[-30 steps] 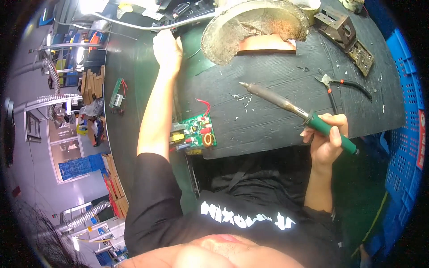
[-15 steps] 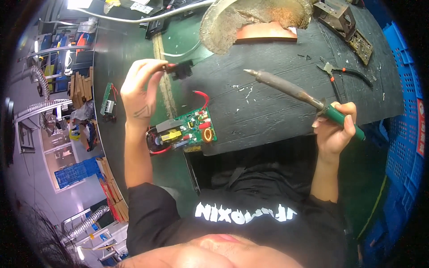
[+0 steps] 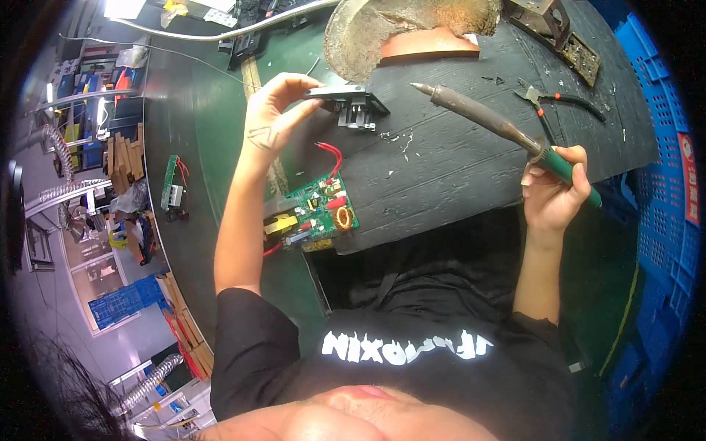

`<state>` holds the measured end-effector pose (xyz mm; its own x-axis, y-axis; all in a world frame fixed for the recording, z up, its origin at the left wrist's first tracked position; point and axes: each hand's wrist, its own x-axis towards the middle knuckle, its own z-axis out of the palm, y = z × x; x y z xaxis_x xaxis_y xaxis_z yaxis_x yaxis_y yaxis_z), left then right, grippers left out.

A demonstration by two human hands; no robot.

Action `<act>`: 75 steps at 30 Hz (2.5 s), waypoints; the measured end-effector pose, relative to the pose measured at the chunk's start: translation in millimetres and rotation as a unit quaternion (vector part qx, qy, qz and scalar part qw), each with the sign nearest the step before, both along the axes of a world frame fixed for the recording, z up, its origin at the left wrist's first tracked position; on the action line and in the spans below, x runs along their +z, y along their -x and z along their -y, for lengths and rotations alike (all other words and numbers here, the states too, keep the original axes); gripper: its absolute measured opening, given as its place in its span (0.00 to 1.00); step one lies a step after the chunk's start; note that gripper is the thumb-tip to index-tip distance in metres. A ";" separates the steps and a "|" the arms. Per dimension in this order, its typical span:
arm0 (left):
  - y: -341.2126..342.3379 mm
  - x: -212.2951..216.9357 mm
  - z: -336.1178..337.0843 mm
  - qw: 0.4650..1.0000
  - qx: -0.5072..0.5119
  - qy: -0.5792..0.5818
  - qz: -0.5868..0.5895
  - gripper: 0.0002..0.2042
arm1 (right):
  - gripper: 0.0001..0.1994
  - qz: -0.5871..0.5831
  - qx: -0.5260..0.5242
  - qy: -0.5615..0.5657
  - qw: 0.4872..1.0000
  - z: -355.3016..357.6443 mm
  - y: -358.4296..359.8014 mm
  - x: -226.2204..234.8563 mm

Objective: Soldering wires to electronic components on a workbench.

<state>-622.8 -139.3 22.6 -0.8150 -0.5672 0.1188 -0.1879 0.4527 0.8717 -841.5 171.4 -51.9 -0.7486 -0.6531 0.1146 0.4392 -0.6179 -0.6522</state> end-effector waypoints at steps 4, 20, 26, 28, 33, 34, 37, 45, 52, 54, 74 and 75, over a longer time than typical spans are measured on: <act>-0.7 -4.4 13.6 0.996 -0.012 -0.064 0.056 0.09 | 0.15 0.003 0.006 0.003 1.000 -2.8 2.1 -0.9; -29.9 -13.2 45.2 0.871 -0.002 0.442 0.215 0.08 | 0.14 -0.007 0.035 -0.006 0.999 -3.2 3.5 -0.3; -46.3 1.7 25.5 0.880 0.023 0.428 0.203 0.09 | 0.15 0.016 0.033 -0.009 0.999 2.5 2.8 3.4; -42.6 3.5 28.8 0.853 0.030 0.484 0.196 0.11 | 0.17 0.034 0.012 -0.040 0.999 1.7 6.4 0.0; -31.2 -15.6 64.1 0.817 -0.035 0.539 0.200 0.15 | 0.20 0.078 0.046 -0.016 0.996 -0.8 15.3 -4.4; -30.1 -21.0 66.7 0.774 0.005 0.575 0.264 0.12 | 0.20 0.093 0.045 -0.006 0.995 0.3 13.8 -3.2; -31.2 -18.5 65.4 0.713 -0.017 0.627 0.313 0.08 | 0.20 0.113 0.041 -0.013 0.993 -3.2 16.3 -3.0; -64.5 30.8 -3.7 0.888 0.027 0.442 0.123 0.09 | 0.14 0.159 0.086 -0.013 0.983 -6.8 18.6 11.0; -83.1 48.0 -87.9 0.923 0.003 0.374 0.086 0.14 | 0.13 0.172 0.062 -0.082 0.980 -0.2 14.3 18.1; -88.3 45.3 -100.4 0.926 0.032 0.369 0.069 0.14 | 0.15 0.136 0.088 -0.079 0.984 0.2 11.2 17.7; -41.9 -14.6 -114.0 0.904 0.143 0.399 0.056 0.09 | 0.14 -0.089 0.035 -0.222 0.970 16.0 -33.2 26.1; -41.8 -15.5 -113.2 0.900 0.143 0.408 0.050 0.09 | 0.14 -0.084 0.042 -0.227 0.969 16.8 -33.5 27.0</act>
